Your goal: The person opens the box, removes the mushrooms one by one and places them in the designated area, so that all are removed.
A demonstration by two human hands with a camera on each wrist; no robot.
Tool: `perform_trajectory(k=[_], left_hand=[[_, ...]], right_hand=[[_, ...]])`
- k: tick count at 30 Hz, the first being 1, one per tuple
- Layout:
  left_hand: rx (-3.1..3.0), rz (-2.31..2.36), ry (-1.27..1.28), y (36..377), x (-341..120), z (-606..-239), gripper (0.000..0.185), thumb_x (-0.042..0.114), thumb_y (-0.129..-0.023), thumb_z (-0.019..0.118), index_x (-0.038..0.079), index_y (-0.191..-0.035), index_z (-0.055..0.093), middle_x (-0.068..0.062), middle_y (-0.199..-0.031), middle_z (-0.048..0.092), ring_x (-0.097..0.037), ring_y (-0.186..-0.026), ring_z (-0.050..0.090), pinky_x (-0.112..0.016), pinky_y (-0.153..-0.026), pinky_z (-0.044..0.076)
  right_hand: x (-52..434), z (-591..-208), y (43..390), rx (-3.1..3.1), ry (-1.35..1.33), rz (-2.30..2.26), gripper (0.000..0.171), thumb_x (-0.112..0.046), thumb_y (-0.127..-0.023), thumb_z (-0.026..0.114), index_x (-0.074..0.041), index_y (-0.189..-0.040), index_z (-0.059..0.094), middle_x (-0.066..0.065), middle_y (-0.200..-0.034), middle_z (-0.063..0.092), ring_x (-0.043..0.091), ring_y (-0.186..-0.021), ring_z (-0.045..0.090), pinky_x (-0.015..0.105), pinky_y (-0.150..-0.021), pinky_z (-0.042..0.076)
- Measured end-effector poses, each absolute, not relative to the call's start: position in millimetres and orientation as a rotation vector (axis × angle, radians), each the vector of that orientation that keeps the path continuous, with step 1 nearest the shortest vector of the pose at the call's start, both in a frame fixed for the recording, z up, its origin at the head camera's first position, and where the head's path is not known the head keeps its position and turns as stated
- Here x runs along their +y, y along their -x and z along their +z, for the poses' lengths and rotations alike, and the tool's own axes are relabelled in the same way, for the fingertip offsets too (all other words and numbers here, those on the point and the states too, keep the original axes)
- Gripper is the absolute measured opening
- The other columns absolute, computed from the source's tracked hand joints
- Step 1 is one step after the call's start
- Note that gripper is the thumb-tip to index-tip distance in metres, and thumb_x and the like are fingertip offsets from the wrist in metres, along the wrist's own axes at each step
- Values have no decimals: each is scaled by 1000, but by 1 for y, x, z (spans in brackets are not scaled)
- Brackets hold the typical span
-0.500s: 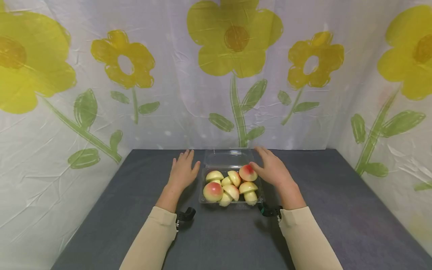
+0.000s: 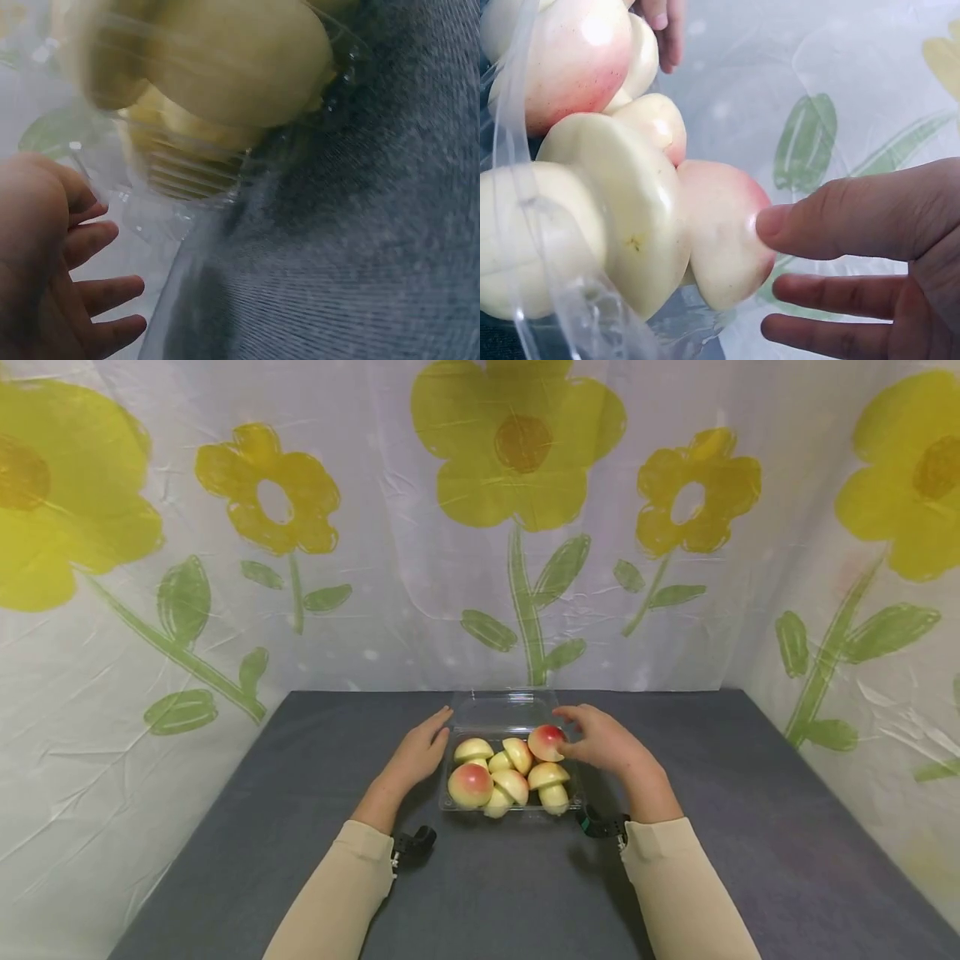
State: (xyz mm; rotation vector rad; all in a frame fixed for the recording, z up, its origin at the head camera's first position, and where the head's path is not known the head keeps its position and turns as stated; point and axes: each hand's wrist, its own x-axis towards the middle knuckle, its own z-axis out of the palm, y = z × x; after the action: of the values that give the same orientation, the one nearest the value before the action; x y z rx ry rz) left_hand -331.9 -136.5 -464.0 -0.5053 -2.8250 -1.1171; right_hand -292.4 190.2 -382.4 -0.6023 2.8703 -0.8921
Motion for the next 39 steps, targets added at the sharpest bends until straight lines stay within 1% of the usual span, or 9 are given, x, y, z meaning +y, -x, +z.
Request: perform_trajectory(k=[5,7,11,13,21,26,29,34,39], left_hand=[[-2823,-1141,536,331,-139,-469,46,21,-113,39,2,-155,44,-16,-164,32,-36,-149,32,-56,-120,29],[-2821,-1152,548,331,-140,-471,46,20,-113,40,1,-154,46,-16,-164,33,-37,-149,33,-57,-119,30],[-2829,-1182,548,330,-141,-472,48,24,-112,44,3,-155,44,-13,-166,30,-36,-150,32,-58,-119,31],[-2829,-1190,551,330,-141,-472,49,25,-112,45,4,-156,43,-12,-167,29,-36,-150,31,-58,-119,31],[-2799,-1239,578,329,-141,-473,49,25,-112,46,5,-156,43,-9,-168,26,-34,-151,30,-57,-118,32],[-2799,-1257,587,326,-139,-471,48,23,-111,44,3,-155,44,-12,-166,29,-38,-150,30,-60,-118,30],[-2806,-1259,588,326,-139,-471,48,22,-112,45,2,-155,44,-13,-166,29,-38,-150,30,-60,-119,29],[-2829,-1229,582,325,-139,-470,48,22,-112,44,3,-156,44,-12,-166,29,-37,-150,30,-59,-119,28],[-2837,-1222,579,325,-138,-470,48,24,-112,44,4,-156,44,-12,-167,29,-38,-150,30,-60,-119,28]], right_hand=[[190,-386,296,2844,647,-881,59,-9,-88,76,-2,-144,57,21,-134,58,41,-119,56,53,-94,52],[190,-389,298,2835,646,-874,60,-7,-86,77,-4,-143,59,20,-131,58,41,-116,57,51,-90,52],[189,-394,302,2825,645,-850,65,-1,-82,78,-7,-144,58,19,-126,56,40,-112,55,47,-83,51],[188,-397,304,2827,645,-844,66,0,-81,78,-7,-144,58,19,-126,54,40,-111,55,47,-82,52],[188,-402,306,2838,664,-879,65,0,-81,77,-9,-143,58,19,-128,51,39,-113,56,50,-86,52],[191,-405,306,2832,647,-905,66,-2,-81,77,-10,-143,59,17,-129,52,39,-116,56,51,-89,51],[192,-405,305,2823,649,-931,65,-4,-82,79,-8,-143,58,18,-129,53,39,-116,56,52,-90,51],[193,-404,303,2819,689,-976,64,-9,-84,79,-5,-144,57,16,-132,58,35,-118,56,52,-95,50],[194,-400,300,2786,637,-1075,66,-12,-86,75,-7,-148,53,13,-134,61,33,-121,56,49,-92,51]])
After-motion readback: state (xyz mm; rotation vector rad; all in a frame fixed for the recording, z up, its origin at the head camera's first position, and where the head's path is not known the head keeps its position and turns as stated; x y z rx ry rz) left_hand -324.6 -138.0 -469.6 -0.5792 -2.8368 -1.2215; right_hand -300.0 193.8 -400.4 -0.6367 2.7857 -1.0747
